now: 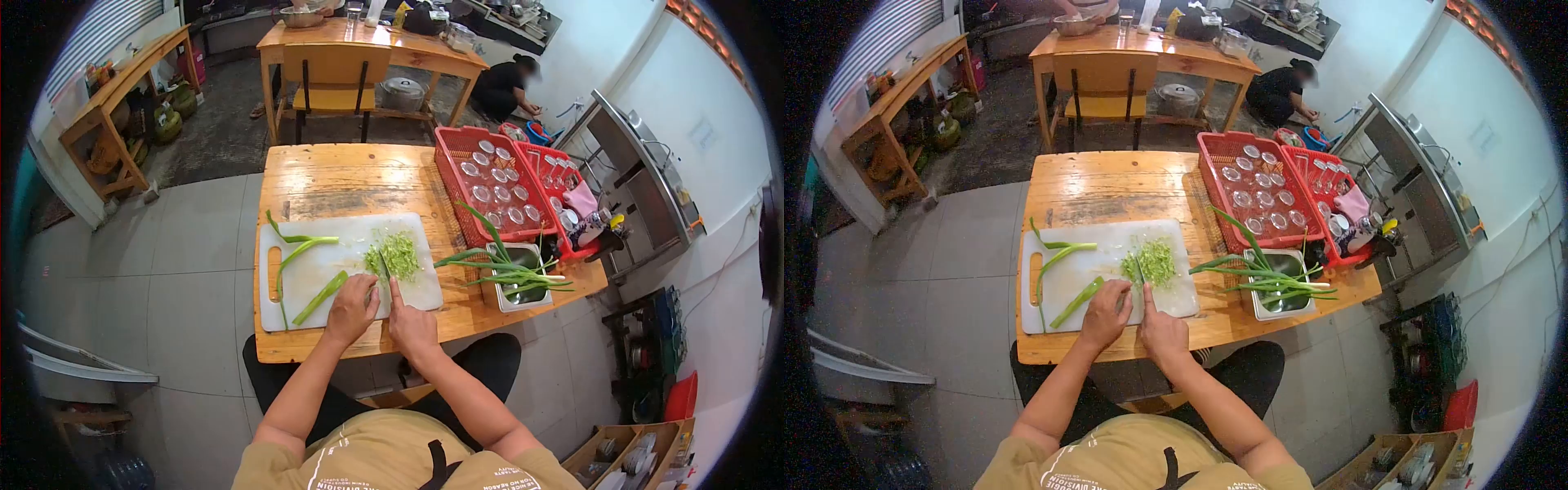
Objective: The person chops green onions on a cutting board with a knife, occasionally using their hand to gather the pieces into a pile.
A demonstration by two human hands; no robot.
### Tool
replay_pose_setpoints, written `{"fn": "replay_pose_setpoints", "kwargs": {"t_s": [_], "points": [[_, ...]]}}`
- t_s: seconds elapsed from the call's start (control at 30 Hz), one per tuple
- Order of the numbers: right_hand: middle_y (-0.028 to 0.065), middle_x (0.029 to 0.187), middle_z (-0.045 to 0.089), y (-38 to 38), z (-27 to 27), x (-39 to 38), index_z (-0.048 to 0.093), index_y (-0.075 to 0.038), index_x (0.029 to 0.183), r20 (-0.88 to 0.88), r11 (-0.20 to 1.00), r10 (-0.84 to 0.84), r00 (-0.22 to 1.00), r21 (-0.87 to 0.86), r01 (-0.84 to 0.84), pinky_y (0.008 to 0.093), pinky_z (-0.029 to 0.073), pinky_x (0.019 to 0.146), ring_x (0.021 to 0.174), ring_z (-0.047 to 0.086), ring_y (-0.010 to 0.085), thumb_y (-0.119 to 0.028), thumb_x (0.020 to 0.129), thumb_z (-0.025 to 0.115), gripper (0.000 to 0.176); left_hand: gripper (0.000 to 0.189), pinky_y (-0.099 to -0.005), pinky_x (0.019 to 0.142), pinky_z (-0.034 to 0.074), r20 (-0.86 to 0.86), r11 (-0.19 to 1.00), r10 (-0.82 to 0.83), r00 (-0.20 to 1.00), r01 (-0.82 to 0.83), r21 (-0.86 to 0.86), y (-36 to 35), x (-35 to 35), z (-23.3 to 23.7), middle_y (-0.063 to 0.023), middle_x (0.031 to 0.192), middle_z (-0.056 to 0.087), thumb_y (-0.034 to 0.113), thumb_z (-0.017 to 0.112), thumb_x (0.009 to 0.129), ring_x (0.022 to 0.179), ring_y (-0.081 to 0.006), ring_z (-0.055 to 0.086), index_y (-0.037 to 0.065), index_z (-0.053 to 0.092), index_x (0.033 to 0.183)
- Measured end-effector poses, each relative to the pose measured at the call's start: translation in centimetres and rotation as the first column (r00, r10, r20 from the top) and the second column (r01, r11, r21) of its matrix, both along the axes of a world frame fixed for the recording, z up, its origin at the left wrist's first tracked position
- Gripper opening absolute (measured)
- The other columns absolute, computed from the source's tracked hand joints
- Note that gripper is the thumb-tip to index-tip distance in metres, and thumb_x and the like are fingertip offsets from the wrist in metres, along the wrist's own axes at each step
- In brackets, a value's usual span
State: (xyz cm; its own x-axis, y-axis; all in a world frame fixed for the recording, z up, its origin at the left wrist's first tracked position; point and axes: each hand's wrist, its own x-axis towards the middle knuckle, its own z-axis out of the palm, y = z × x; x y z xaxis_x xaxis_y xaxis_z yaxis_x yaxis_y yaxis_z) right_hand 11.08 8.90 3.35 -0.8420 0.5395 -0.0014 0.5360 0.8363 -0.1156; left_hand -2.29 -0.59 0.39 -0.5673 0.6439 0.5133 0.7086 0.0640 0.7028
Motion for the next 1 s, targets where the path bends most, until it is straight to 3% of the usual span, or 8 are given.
{"fn": "replay_pose_setpoints", "kwargs": {"t_s": [0.4, 0.53, 0.6, 0.73, 0.83, 0.93, 1.0], "points": [[0.0184, 0.072, 0.072, -0.1, -0.1, -0.2, 0.021, -0.007, 0.167, -0.013, 0.998, 0.034, 0.999, -0.059, -0.035, 0.0506, 0.055, 0.055, 0.059, 0.069, 0.0371, -0.022, 0.099, 0.052, 0.077, 0.022, -0.0459, 0.095, 0.053, 0.031, 1.000, -0.024, 0.999, 0.024, 0.014, -0.2, -0.1, 0.4, -0.0201, 0.111, 0.068, 0.009, 0.068, 0.094, 0.107, -0.0394, 0.065, 0.000, 0.065, 0.114], [0.0189, 0.071, 0.071, 1.4, 0.5, -1.1, 0.021, -0.006, 0.167, 0.043, 0.998, 0.047, 0.998, -0.045, -0.045, 0.0508, 0.054, 0.055, 0.058, 0.069, 0.0375, -0.022, 0.099, 0.053, 0.077, 0.022, -0.0464, 0.095, 0.053, 0.031, 1.000, -0.027, 0.999, 0.027, -0.004, -0.2, -0.3, 0.7, -0.0203, 0.110, 0.068, 0.009, 0.067, 0.094, 0.108, -0.0398, 0.065, -0.001, 0.065, 0.114], [0.0170, 0.067, 0.070, 0.8, 1.2, -0.9, 0.029, -0.009, 0.165, -0.046, 0.998, 0.022, 0.999, -0.064, -0.025, 0.0484, 0.054, 0.056, 0.058, 0.069, 0.0362, -0.022, 0.099, 0.056, 0.072, 0.022, -0.0468, 0.095, 0.053, 0.018, 0.999, -0.025, 1.000, 0.025, 0.038, -0.2, -0.2, 0.0, -0.0201, 0.110, 0.068, 0.009, 0.067, 0.094, 0.107, -0.0399, 0.065, -0.001, 0.065, 0.114], [0.0186, 0.070, 0.071, 1.3, -1.2, -1.0, 0.024, -0.008, 0.166, -0.067, 0.997, 0.075, 0.995, 0.038, -0.073, 0.0507, 0.054, 0.056, 0.058, 0.069, 0.0379, -0.024, 0.101, 0.053, 0.073, 0.023, -0.0471, 0.096, 0.053, 0.061, 0.999, -0.044, 0.997, 0.042, 0.029, -0.2, -0.3, 0.3, -0.0200, 0.111, 0.068, 0.009, 0.067, 0.094, 0.108, -0.0401, 0.064, -0.001, 0.065, 0.114], [0.0182, 0.069, 0.070, 1.7, 0.6, -1.5, 0.025, -0.008, 0.166, 0.032, 0.999, 0.046, 0.998, -0.015, -0.045, 0.0500, 0.054, 0.056, 0.057, 0.068, 0.0378, -0.022, 0.101, 0.053, 0.073, 0.023, -0.0473, 0.096, 0.053, 0.040, 0.999, -0.038, 0.998, 0.037, 0.030, -0.4, -0.2, 0.0, -0.0199, 0.111, 0.068, 0.009, 0.067, 0.094, 0.108, -0.0401, 0.064, -0.001, 0.065, 0.114], [0.0178, 0.069, 0.071, 1.0, 0.5, -0.8, 0.024, -0.008, 0.166, -0.077, 0.997, 0.066, 0.995, -0.039, -0.069, 0.0504, 0.054, 0.057, 0.059, 0.068, 0.0379, -0.022, 0.101, 0.054, 0.073, 0.023, -0.0474, 0.097, 0.052, 0.078, 0.999, -0.037, 0.996, 0.036, 0.018, -0.4, -0.3, 0.1, -0.0198, 0.111, 0.068, 0.009, 0.067, 0.094, 0.108, -0.0400, 0.064, -0.001, 0.066, 0.115], [0.0185, 0.068, 0.070, 0.5, -1.6, -0.2, 0.031, -0.007, 0.164, -0.095, 0.989, 0.110, 0.989, 0.110, -0.099, 0.0500, 0.053, 0.058, 0.059, 0.068, 0.0374, -0.024, 0.103, 0.053, 0.067, 0.023, -0.0472, 0.097, 0.052, 0.050, 0.999, -0.040, 0.998, 0.039, 0.028, -0.4, -0.3, 0.2, -0.0199, 0.111, 0.068, 0.009, 0.068, 0.094, 0.108, -0.0397, 0.065, -0.001, 0.066, 0.115]]}}
